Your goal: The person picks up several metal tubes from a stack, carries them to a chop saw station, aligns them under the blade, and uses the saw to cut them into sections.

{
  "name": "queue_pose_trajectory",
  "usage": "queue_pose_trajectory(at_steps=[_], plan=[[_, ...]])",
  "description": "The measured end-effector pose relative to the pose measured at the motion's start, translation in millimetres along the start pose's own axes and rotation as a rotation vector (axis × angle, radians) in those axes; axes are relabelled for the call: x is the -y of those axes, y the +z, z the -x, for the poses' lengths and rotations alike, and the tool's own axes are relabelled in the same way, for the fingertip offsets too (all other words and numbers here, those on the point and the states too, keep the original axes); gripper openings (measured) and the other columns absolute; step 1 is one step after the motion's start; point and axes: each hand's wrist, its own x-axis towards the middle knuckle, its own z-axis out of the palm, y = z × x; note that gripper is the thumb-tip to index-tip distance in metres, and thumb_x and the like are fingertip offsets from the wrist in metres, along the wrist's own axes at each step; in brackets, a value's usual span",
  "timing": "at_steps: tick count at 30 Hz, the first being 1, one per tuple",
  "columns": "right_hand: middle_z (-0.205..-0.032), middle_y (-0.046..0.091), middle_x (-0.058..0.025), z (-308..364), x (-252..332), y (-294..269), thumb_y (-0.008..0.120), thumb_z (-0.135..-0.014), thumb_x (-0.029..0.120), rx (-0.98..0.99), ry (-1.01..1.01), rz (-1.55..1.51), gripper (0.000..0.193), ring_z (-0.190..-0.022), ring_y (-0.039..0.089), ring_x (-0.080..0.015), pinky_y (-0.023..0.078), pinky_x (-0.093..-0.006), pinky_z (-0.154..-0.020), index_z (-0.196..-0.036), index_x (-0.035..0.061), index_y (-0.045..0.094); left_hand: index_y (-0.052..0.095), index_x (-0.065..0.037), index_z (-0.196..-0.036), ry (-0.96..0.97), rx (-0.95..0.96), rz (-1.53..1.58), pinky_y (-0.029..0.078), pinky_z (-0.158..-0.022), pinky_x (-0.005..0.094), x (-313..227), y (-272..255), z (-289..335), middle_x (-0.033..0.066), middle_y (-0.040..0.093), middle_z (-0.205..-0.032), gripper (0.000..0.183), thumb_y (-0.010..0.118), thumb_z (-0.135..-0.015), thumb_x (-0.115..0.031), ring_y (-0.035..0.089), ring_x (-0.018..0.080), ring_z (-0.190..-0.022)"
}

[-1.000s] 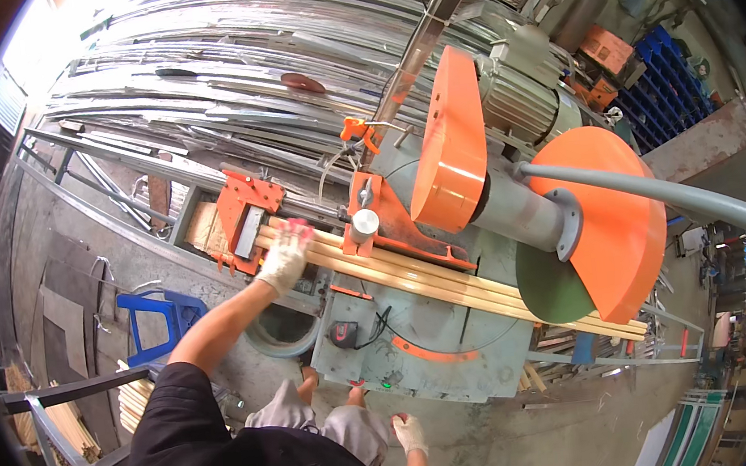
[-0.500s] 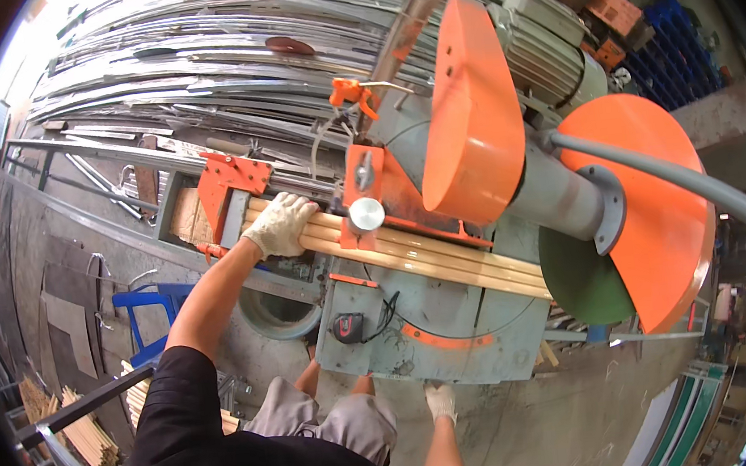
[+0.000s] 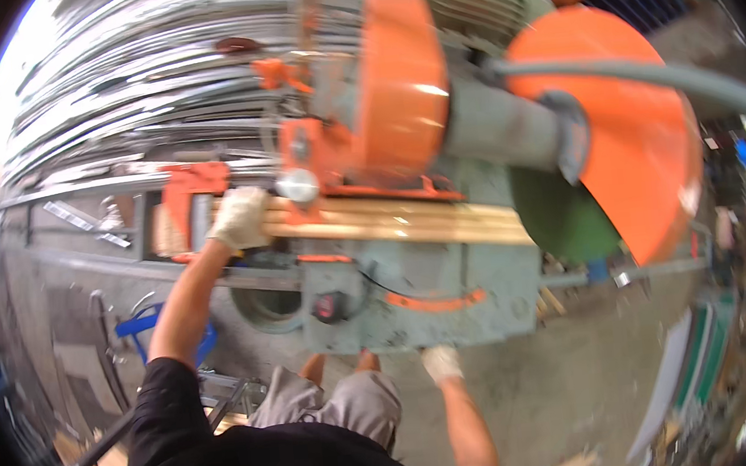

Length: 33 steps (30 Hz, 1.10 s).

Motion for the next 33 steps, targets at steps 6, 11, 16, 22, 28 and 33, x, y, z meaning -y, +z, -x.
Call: queue_pose_trajectory(at_steps=[6,11,16,22,28,33], plan=[[-0.139,0.062,-0.021,2.8,-7.3,8.4,0.056,-0.099,0.043,-0.033,-0.103,0.115,0.051,-0.123,0.06,-0.0416,0.049,-0.05,-0.104,-0.136,0.0088,0.062,0.059,-0.005,-0.126,0.176,-0.163,-0.003,0.047,-0.097,0.0435,37.6,20.6,3.6,0.0129,0.063,-0.115,0.083,0.084,-0.054,-0.039,0.06,0.0334,-0.112],[-0.141,0.06,-0.0212,-0.3,-12.5,18.5,0.053,-0.099,0.047,-0.152,-0.128,0.152,0.055,-0.126,0.059,-0.0409,0.046,-0.0491,-0.107,-0.139,0.0093,0.061,0.06,-0.005,-0.123,0.241,-0.093,0.048,0.051,-0.095,0.0426,50.3,7.1,-3.9,0.0127,0.065,-0.113,0.089,0.09,-0.05,-0.047,0.064,0.0336,-0.109],[-0.128,0.069,-0.0206,0.0,-8.6,8.5,0.051,-0.1,0.048,0.042,0.011,0.169,0.052,-0.119,0.064,-0.0403,0.049,-0.0485,-0.103,-0.128,0.0075,0.069,0.063,-0.006,-0.118,0.226,0.005,0.152,0.058,-0.086,0.0434,53.0,-1.3,-4.3,0.0149,0.072,-0.104,0.086,0.09,-0.049,-0.051,0.071,0.0352,-0.097],[-0.129,0.069,-0.0183,-1.2,-3.0,3.3,0.05,-0.101,0.049,0.072,0.004,0.241,0.054,-0.119,0.064,-0.0386,0.049,-0.0487,-0.103,-0.128,0.006,0.069,0.063,-0.011,-0.123,0.198,-0.042,0.141,0.053,-0.089,0.0454,54.2,-1.8,-2.4,0.0133,0.067,-0.109,0.088,0.09,-0.05,-0.052,0.067,0.0339,-0.102],[-0.139,0.063,-0.0199,-1.3,-9.0,-2.5,0.054,-0.099,0.039,-0.152,-0.272,0.226,0.05,-0.13,0.057,-0.0393,0.044,-0.0491,-0.109,-0.137,0.0077,0.064,0.062,-0.012,-0.128,0.052,-0.186,-0.013,0.044,-0.097,0.0446,44.6,18.8,14.5,0.0128,0.063,-0.109,0.088,0.085,-0.051,-0.047,0.061,0.0337,-0.103],[-0.14,0.062,-0.0203,-9.8,-33.1,10.1,0.056,-0.097,0.025,-0.073,-0.325,0.382,0.044,-0.133,0.056,-0.0392,0.041,-0.0515,-0.113,-0.135,0.0049,0.064,0.063,-0.01,-0.123,0.091,-0.238,0.068,0.047,-0.094,0.0435,46.2,17.1,9.0,0.0106,0.063,-0.109,0.084,0.084,-0.049,-0.042,0.06,0.032,-0.105]])
